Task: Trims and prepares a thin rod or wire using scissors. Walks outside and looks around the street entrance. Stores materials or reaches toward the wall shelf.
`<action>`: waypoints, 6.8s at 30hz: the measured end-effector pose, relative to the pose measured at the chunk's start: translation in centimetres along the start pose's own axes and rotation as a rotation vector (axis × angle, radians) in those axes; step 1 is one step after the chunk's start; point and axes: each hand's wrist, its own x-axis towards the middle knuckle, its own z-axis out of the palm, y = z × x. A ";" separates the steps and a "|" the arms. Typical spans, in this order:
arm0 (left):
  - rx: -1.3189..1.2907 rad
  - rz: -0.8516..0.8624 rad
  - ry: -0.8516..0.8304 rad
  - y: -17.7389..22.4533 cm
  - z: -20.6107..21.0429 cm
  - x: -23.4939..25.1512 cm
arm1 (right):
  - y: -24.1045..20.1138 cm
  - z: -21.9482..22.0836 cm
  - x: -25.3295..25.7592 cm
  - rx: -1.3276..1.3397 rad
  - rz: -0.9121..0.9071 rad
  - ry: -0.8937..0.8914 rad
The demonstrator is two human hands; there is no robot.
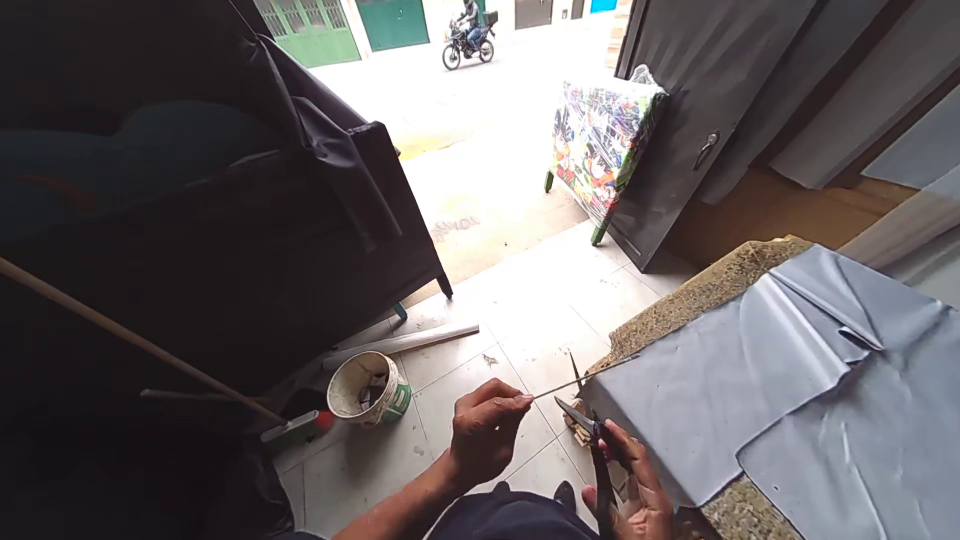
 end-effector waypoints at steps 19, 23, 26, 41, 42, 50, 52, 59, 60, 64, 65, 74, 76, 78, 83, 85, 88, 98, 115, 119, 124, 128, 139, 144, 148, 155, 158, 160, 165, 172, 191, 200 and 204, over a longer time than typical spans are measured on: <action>0.093 0.015 0.164 -0.4 -2.8 1.4 | 0.3 1.3 -0.2 0.158 0.004 0.074; 0.003 0.021 -0.013 0.6 0.1 -1.5 | 0.0 2.8 0.9 0.077 -0.064 -0.021; 0.086 -0.022 0.179 0.1 -2.0 0.6 | 0.1 2.3 0.5 0.182 -0.046 0.066; 0.090 0.005 0.135 -0.1 -4.6 1.4 | 0.0 3.1 0.5 0.059 -0.031 0.038; 0.052 0.017 0.061 0.0 -3.6 0.5 | -0.1 3.5 0.8 0.037 -0.050 0.003; 0.109 -0.008 0.218 -0.9 -6.0 1.9 | 0.0 3.4 0.1 0.171 -0.035 0.115; 0.066 0.008 0.099 -0.7 -4.8 0.8 | -0.1 3.9 0.6 0.079 -0.050 0.059; 0.097 -0.009 0.193 -1.1 -5.4 1.2 | 0.0 3.8 -0.4 0.222 -0.061 0.144; 0.111 -0.005 0.218 -1.3 -5.9 1.7 | 0.1 3.6 -0.5 0.225 -0.049 0.144; 0.003 0.028 0.019 -0.4 -3.7 -0.1 | -0.4 4.7 0.3 0.089 -0.069 0.062; -0.025 0.032 -0.024 -0.1 -2.9 -0.9 | -0.6 5.1 0.4 0.087 -0.080 0.071; 0.084 0.070 0.076 -0.6 -4.7 0.8 | -0.6 4.2 0.2 0.048 -0.050 0.072; 0.044 0.086 -0.020 -0.2 -3.2 -0.8 | -0.9 5.0 0.5 0.035 -0.068 0.079; 0.085 0.055 0.075 -0.4 -3.6 -0.3 | -0.8 4.6 0.4 0.088 -0.073 0.108; 0.135 0.033 0.196 -0.8 -6.0 1.2 | -0.6 3.9 -0.1 0.109 -0.032 0.117; 0.084 0.065 0.041 -0.4 -4.4 -0.3 | -0.8 4.7 0.6 0.047 -0.052 0.060; 0.092 0.059 0.034 -0.3 -4.0 -1.2 | -1.4 5.0 0.7 0.078 -0.061 0.089; 0.037 0.012 0.066 -0.1 -3.2 -1.8 | -1.5 5.3 0.8 0.050 -0.038 0.023; 0.104 -0.048 0.274 -1.7 -6.9 -0.3 | -1.3 3.9 -0.1 -0.001 -0.023 0.094; -0.034 -0.041 0.075 0.2 -3.3 -2.8 | -0.8 5.9 0.1 -0.021 -0.024 0.016; 0.066 -0.063 0.239 -1.2 -6.5 -0.6 | -1.0 5.1 -0.6 0.153 -0.021 0.075; 0.081 -0.025 0.224 -1.4 -7.7 0.4 | -0.5 5.3 -0.5 0.059 0.018 0.043; 0.086 -0.017 0.185 -1.7 -8.6 0.0 | -1.0 6.8 -0.5 0.138 0.069 0.062; 0.027 -0.010 0.043 -1.0 -6.5 -2.2 | -1.5 8.7 0.1 0.126 -0.016 0.038; 0.105 -0.024 0.230 -2.0 -10.1 0.7 | -1.2 8.1 -0.5 0.225 0.030 0.100; 0.032 -0.034 0.052 -1.5 -8.1 -2.5 | -1.2 10.9 -0.5 0.169 -0.007 0.110; 0.110 -0.057 0.209 -2.6 -10.9 -0.4 | -0.7 10.6 -1.2 0.258 0.020 0.165; 0.109 -0.035 0.164 -2.6 -11.3 -0.5 | -0.5 10.7 -1.2 0.163 0.014 0.131; 0.026 -0.029 -0.017 -2.0 -9.8 -2.9 | -0.8 12.0 -0.9 0.103 -0.009 0.087; 0.032 -0.034 0.068 -2.1 -12.0 -0.8 | -1.0 12.1 -0.7 0.099 -0.008 0.083; 0.084 -0.028 0.138 -2.1 -13.0 0.5 | -2.2 10.2 -1.8 0.198 0.040 0.199; -0.009 0.003 0.027 -1.9 -9.6 -0.5 | -2.7 8.6 -4.5 0.122 0.001 0.247; -0.066 0.054 -0.055 -1.6 -7.9 -0.1 | -2.4 7.4 -5.6 -0.030 -0.032 0.236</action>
